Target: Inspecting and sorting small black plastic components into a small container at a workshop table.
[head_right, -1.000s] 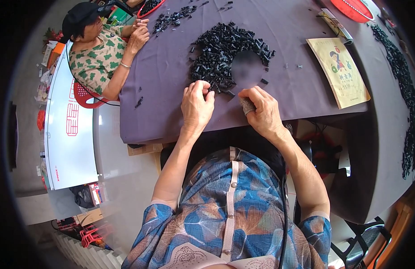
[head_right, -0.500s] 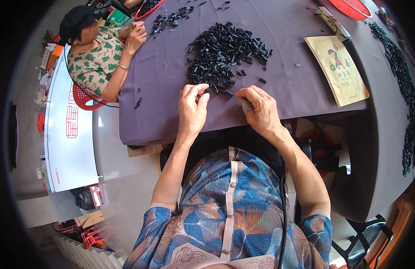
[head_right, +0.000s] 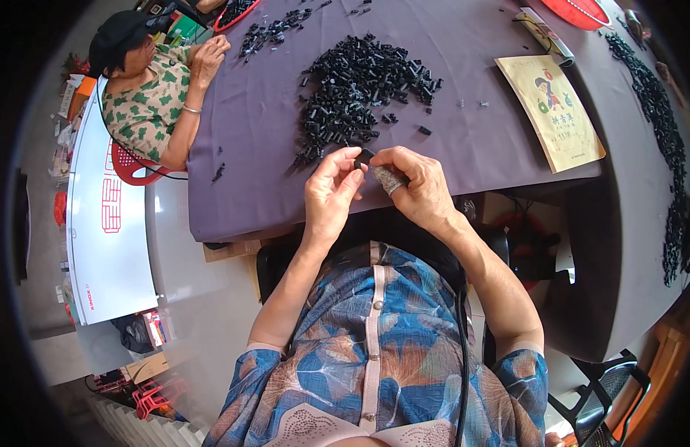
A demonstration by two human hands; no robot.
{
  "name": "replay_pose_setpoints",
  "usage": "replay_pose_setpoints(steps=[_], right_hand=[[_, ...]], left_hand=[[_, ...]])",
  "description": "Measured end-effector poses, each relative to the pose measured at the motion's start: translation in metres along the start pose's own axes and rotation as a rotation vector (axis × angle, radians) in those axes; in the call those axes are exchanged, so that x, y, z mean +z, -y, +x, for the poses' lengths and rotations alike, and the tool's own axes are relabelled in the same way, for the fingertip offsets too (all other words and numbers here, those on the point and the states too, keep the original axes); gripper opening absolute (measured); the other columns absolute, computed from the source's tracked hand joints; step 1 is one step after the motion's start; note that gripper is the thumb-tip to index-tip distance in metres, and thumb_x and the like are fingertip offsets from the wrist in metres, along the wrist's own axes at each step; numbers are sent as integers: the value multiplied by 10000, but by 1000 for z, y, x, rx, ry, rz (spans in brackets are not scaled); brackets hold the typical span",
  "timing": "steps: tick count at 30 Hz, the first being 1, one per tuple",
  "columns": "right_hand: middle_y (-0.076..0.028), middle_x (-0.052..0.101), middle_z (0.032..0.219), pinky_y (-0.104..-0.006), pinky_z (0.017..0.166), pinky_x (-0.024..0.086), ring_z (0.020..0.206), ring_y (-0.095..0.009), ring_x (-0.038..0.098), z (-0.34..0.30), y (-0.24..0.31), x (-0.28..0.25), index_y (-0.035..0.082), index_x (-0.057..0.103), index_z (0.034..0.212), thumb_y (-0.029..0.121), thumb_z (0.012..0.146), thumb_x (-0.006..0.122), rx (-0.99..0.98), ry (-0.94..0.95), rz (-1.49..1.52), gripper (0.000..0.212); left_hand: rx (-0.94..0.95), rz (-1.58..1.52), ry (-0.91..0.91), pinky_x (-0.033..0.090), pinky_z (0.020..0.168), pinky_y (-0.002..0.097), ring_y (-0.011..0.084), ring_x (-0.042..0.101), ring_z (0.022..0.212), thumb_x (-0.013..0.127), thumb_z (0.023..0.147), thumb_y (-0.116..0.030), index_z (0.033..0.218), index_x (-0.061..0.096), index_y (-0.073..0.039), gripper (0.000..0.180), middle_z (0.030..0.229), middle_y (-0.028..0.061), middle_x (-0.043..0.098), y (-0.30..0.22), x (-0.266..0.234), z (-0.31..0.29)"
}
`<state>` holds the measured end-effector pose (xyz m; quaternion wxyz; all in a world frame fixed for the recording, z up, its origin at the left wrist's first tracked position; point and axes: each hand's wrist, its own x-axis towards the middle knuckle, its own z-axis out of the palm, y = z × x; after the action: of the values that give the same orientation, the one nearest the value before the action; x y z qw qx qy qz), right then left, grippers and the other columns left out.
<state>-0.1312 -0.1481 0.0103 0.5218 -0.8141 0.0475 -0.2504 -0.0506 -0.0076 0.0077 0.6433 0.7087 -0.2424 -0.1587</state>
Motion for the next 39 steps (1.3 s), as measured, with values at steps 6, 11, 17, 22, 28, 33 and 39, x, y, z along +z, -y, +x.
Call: replay_pose_setpoints(steps=[6, 11, 17, 22, 28, 33, 39], right_hand=[[-110, 655, 859, -303, 698, 506, 789, -239, 656, -3, 3, 0, 20, 589, 970, -122, 695, 569, 26, 18, 34, 310], [-109, 661, 882, -288, 716, 506, 806, -209, 658, -2, 4, 3, 10, 577, 1003, -144, 676, 547, 30, 49, 33, 363], [-135, 643, 871, -354, 715, 517, 839, -315, 647, -3, 4, 7, 24, 569, 978, -109, 652, 558, -47, 39, -18, 353], [-136, 644, 886, -360, 727, 515, 854, -323, 643, -4, 8, 8, 27, 564, 981, -117, 631, 541, -72, 49, -39, 379], [-103, 642, 770, -324, 656, 516, 717, -257, 648, -5, 13, 10, 38, 575, 977, -50, 677, 663, 19, 135, -38, 325], [-88, 629, 718, -315, 591, 502, 652, -214, 635, -5, 14, 11, 37, 591, 967, -24, 685, 697, 200, 253, -31, 308], [-99, 635, 779, -310, 590, 482, 662, -212, 611, 8, 15, 18, 32, 598, 965, -48, 695, 671, -43, 192, -144, 290]], left_hand=[[-172, -276, -19, 512, 640, 215, 106, 636, 745, 616, 884, -41, 1102, 629, -6, 221, 924, 77, 682, 4, 1, 1], [-186, -383, -77, 502, 609, 218, 119, 642, 721, 628, 880, -53, 1030, 635, -4, 158, 909, 96, 686, 8, -2, 0], [-194, -404, -59, 479, 582, 212, 100, 616, 676, 641, 871, -50, 1013, 638, -16, 147, 848, 54, 669, 11, 1, -2], [-235, -454, -43, 475, 575, 208, 90, 602, 655, 650, 864, -56, 998, 645, -22, 138, 839, 42, 664, 13, -1, -6], [-391, -615, -28, 471, 544, 235, 108, 586, 614, 649, 867, -75, 989, 653, -22, 134, 805, 37, 649, 13, -14, -17], [-418, -818, 40, 454, 508, 218, 105, 573, 576, 623, 879, -50, 958, 647, -4, 94, 745, 42, 632, 13, -22, -26], [-416, -927, -11, 464, 571, 241, 103, 574, 637, 612, 889, -74, 985, 639, -36, 106, 817, 46, 630, 22, -36, -26]])
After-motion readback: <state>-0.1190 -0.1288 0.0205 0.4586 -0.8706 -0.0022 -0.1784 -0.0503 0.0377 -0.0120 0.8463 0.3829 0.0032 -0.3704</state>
